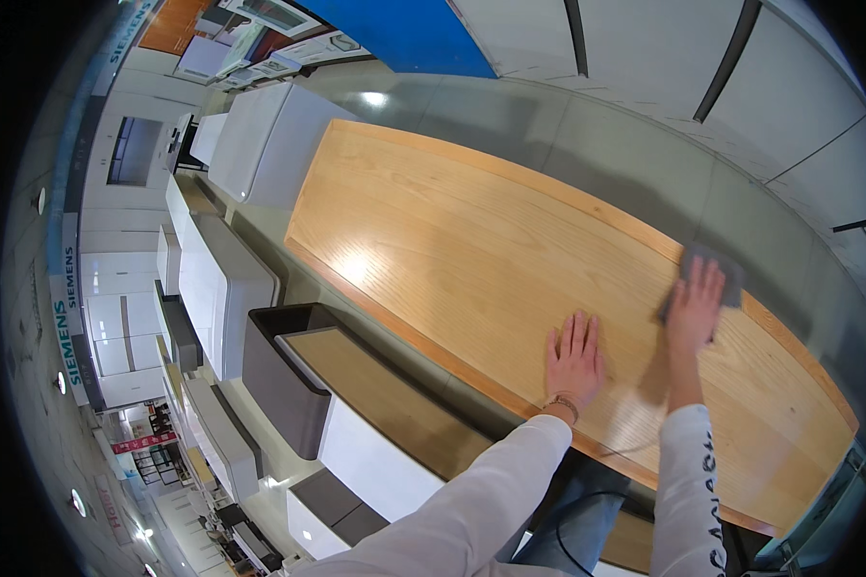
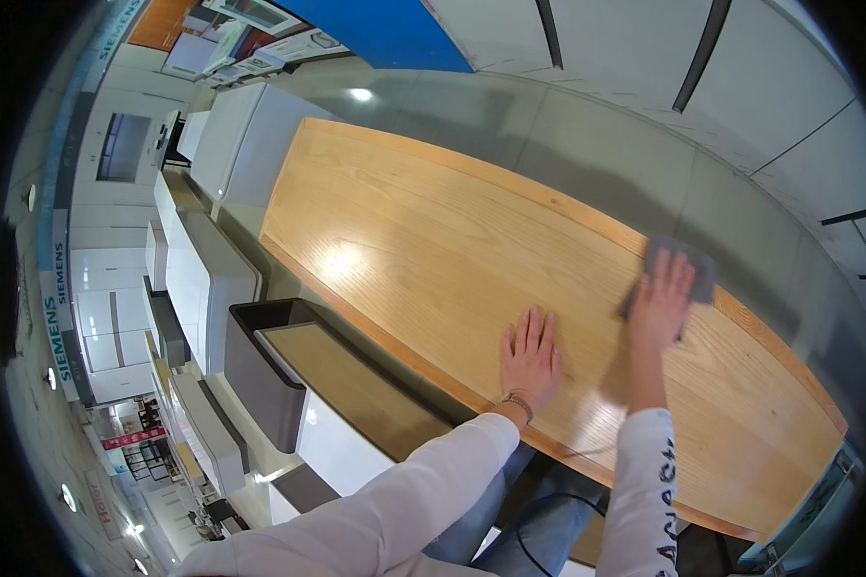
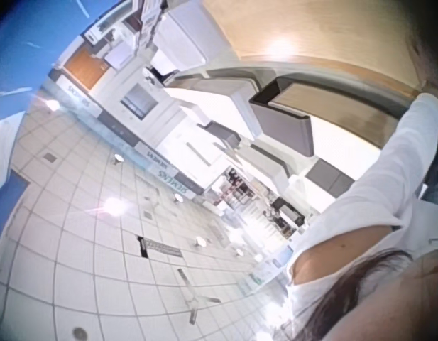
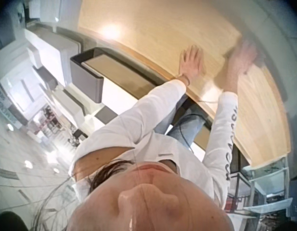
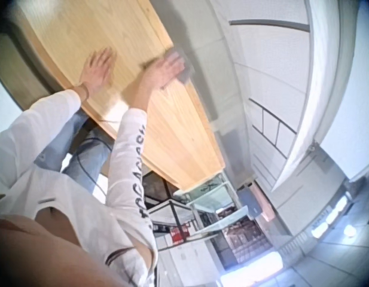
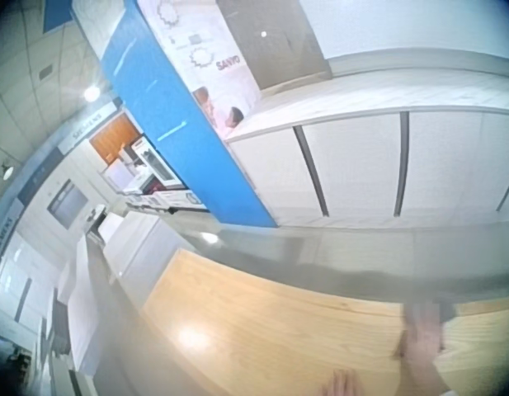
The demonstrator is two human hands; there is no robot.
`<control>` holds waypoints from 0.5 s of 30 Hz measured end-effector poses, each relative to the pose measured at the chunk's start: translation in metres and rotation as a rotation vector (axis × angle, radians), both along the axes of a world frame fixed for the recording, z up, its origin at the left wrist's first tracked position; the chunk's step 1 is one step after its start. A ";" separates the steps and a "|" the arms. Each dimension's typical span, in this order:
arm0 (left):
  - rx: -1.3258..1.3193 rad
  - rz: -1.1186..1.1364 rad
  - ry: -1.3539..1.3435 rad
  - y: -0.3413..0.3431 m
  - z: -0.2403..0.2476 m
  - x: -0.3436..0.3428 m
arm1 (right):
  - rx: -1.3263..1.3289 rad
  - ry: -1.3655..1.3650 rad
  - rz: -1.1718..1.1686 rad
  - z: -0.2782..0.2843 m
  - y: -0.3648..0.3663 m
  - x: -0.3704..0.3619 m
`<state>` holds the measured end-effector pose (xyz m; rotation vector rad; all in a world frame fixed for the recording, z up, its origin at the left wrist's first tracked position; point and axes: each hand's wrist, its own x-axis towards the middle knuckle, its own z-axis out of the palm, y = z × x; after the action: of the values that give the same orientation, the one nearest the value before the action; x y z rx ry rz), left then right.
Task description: The person wipes a white countertop and a wooden cabinet with a dark cloth in a retail showroom. The person moves between surfaces, wiping each one thoroughly with the cloth.
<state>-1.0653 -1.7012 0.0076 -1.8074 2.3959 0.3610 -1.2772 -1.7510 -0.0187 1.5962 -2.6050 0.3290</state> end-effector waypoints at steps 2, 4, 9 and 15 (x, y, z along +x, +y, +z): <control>-0.003 0.007 -0.008 -0.004 0.000 0.001 | 0.115 -0.088 0.169 0.021 -0.018 0.035; -0.010 0.006 -0.006 -0.002 -0.003 0.002 | 0.195 -0.139 0.250 0.031 -0.009 0.031; -0.063 0.024 0.035 0.001 -0.007 0.011 | 0.068 -0.106 0.010 0.007 0.104 -0.070; -0.100 0.028 0.031 0.001 -0.016 0.005 | 0.824 0.470 -0.474 -0.038 0.272 -0.215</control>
<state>-1.0607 -1.7007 -0.0086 -1.8926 2.4529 0.2780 -1.4919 -1.4789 -0.0566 0.9008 -2.7050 -1.1180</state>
